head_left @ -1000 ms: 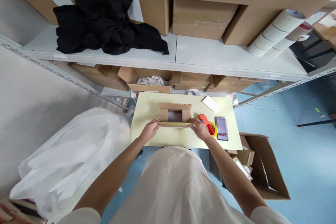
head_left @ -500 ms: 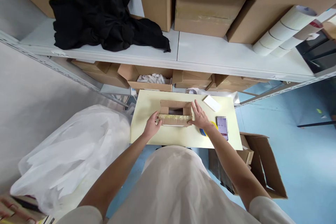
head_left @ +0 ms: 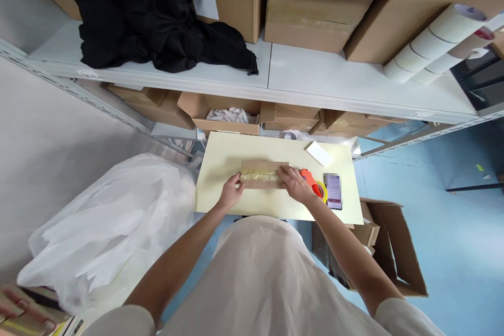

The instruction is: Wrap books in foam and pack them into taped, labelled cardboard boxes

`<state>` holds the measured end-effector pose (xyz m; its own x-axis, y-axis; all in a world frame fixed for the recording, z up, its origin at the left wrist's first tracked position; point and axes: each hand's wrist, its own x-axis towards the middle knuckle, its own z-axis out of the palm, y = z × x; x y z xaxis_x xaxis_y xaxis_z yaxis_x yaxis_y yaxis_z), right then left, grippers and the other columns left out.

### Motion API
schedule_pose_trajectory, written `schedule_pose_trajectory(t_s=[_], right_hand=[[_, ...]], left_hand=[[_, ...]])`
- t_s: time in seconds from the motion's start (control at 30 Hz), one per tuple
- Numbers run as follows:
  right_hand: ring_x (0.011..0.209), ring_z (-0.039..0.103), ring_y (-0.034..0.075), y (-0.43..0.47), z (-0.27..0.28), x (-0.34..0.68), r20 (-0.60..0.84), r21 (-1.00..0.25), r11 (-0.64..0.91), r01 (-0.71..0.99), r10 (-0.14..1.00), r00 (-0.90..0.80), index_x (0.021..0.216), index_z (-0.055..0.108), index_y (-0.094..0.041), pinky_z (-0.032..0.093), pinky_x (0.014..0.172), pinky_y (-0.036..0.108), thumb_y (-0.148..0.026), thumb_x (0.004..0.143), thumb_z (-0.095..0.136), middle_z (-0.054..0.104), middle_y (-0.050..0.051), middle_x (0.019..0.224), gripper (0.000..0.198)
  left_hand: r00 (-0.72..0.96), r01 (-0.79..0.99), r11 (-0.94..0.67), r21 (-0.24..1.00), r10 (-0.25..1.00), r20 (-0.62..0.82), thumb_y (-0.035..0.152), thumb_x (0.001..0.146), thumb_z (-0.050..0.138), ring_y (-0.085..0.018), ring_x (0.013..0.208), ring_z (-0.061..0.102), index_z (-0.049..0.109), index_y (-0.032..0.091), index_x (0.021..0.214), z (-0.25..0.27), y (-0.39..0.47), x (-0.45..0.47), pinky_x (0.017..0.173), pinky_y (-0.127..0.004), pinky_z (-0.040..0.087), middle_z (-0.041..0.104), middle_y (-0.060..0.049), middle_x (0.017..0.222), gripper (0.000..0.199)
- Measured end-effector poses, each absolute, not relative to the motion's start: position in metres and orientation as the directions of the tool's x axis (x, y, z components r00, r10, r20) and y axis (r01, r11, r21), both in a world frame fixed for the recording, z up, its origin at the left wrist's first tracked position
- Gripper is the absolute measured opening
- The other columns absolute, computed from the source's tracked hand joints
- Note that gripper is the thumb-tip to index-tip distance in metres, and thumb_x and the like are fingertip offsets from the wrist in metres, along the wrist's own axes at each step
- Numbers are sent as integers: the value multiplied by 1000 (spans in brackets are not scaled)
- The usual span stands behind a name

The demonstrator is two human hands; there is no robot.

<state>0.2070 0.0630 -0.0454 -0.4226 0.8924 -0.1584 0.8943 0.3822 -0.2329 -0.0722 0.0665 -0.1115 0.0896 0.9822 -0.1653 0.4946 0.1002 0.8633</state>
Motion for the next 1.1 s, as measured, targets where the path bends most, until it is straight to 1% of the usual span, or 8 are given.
schedule_pose_trajectory(t_s=[0.13,0.27,0.43,0.57,0.7,0.83,0.93,1.1], right_hand=[[139,22,29,53,-55,205,-135,-225,343,912,916,-378,145,29,-18,33,105,45,-23,92,39,24,15,152,54],[142,13,31,51,-60,203,-159,-232,283,931,933,-323,147,22,-18,36,102,47,-33,93,39,13,14,155,59],[142,11,33,51,-62,200,-182,-220,278,935,930,-319,148,20,-18,34,103,48,-39,92,41,10,14,156,63],[142,11,33,52,-65,199,-174,-236,279,931,930,-323,148,19,-19,33,103,49,-42,91,41,11,14,156,66],[138,24,31,45,-72,214,-67,-328,199,923,970,-233,146,23,-19,35,101,47,-46,91,36,25,16,151,63],[107,54,29,25,-88,246,2,-347,-187,919,980,200,122,52,-11,43,86,41,-43,91,34,58,20,116,48],[94,58,29,10,-101,265,-84,-278,-294,914,956,282,100,61,-13,45,78,39,-40,88,39,63,18,96,37],[84,63,28,8,-116,269,-312,-177,-361,915,903,296,97,62,-12,46,69,37,-42,84,46,65,18,89,36]], left_hand=[[110,607,-25,794,992,-53,25,83,49,-23,106,61,39,14,136,-108,63,-71,85,-37,53,53,-17,130,55],[270,744,-238,624,962,45,27,87,43,-28,137,29,25,9,144,-90,67,-69,107,-42,36,29,-20,149,62],[461,834,-417,360,887,-39,37,88,45,-32,142,14,27,10,144,-67,74,-56,110,-51,25,22,-17,152,65],[541,828,-506,243,834,-106,41,87,46,-31,142,12,26,11,145,-63,77,-46,111,-54,20,21,-15,153,68],[527,846,-499,189,836,-152,36,88,45,-28,142,13,22,13,146,-66,77,-43,112,-52,19,21,-13,153,68],[534,842,-507,181,829,-162,33,87,46,-27,143,11,17,14,148,-70,77,-45,112,-53,19,19,-13,154,70],[532,842,-500,204,833,-150,31,87,47,-28,143,9,15,14,148,-73,77,-44,111,-55,19,18,-14,154,71],[521,840,-488,239,847,-102,30,85,50,-32,143,6,16,13,148,-72,78,-41,110,-62,9,16,-16,154,73]])
